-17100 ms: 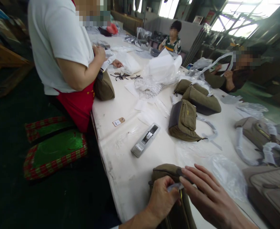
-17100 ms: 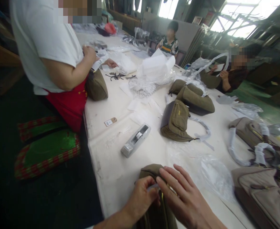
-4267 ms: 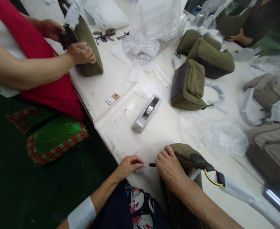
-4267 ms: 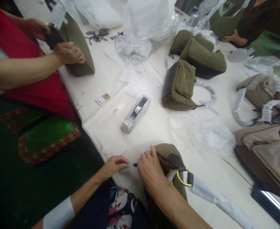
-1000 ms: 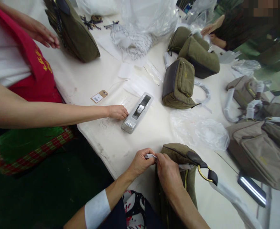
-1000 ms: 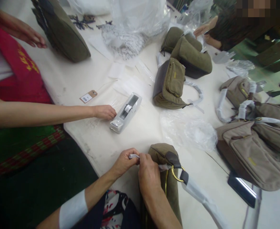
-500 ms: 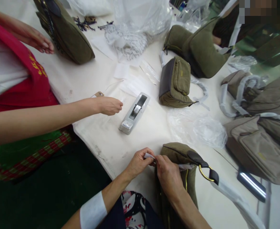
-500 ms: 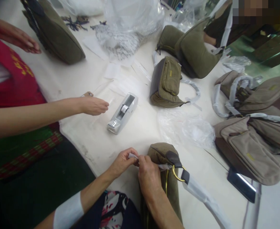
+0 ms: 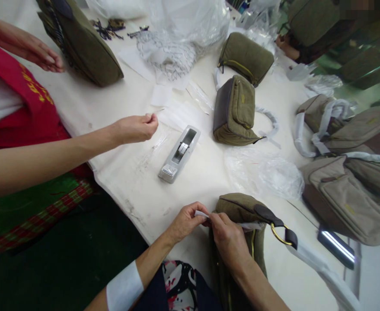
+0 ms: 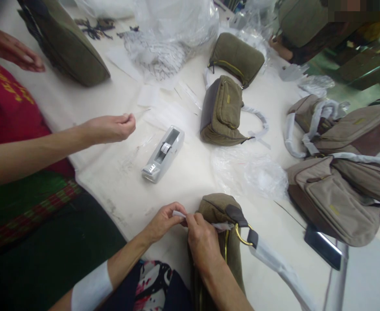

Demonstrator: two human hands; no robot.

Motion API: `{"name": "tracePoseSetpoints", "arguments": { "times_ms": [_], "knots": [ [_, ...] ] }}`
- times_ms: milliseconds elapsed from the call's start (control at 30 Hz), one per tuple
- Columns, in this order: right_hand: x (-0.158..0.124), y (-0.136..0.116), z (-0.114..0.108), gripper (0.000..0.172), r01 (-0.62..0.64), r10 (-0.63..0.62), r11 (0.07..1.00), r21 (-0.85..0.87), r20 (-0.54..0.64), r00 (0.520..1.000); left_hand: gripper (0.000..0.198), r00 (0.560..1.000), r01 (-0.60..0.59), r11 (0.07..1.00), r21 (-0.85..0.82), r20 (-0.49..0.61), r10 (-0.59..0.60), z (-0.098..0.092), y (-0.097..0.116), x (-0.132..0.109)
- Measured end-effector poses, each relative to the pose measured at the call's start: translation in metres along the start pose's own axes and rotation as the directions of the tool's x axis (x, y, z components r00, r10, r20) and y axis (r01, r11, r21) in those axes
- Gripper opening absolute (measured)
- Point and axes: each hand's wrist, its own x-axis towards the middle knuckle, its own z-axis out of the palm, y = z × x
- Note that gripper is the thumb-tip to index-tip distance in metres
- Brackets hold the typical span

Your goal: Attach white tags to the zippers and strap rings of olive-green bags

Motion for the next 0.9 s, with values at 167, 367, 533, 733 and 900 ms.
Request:
{"name": "tracePoseSetpoints", "arguments": {
  "times_ms": [167, 367, 533, 733, 900],
  "knots": [
    [0.0, 0.001, 0.0, 0.023, 0.034, -0.034, 0.999, 0.028, -0.021, 0.999, 0.007, 0.997, 0.004, 1.0, -0.015, -0.078, -0.005, 0.003, -0.005, -0.001],
    [-0.002, 0.001, -0.006, 0.024, 0.043, -0.043, 0.996, 0.079, -0.001, 0.999, 0.006, 0.991, -0.01, 1.0, -0.016, -0.134, 0.008, 0.009, -0.009, 0.0],
    [-0.004, 0.004, -0.015, 0.024, 0.075, -0.091, 0.984, 0.161, 0.092, 0.992, 0.004, 0.989, -0.043, 0.999, 0.005, -0.14, 0.043, 0.014, -0.01, 0.0],
    [-0.012, 0.009, -0.014, 0.023, 0.111, -0.129, 0.989, 0.1, 0.198, 0.972, 0.005, 0.989, 0.001, 1.0, -0.021, -0.147, -0.004, 0.019, -0.022, -0.004],
    [-0.02, 0.014, -0.008, 0.021, 0.181, -0.157, 0.979, -0.09, 0.223, 0.962, 0.006, 0.981, 0.056, 0.997, -0.053, -0.18, -0.065, 0.025, -0.025, -0.006]
  ]
}}
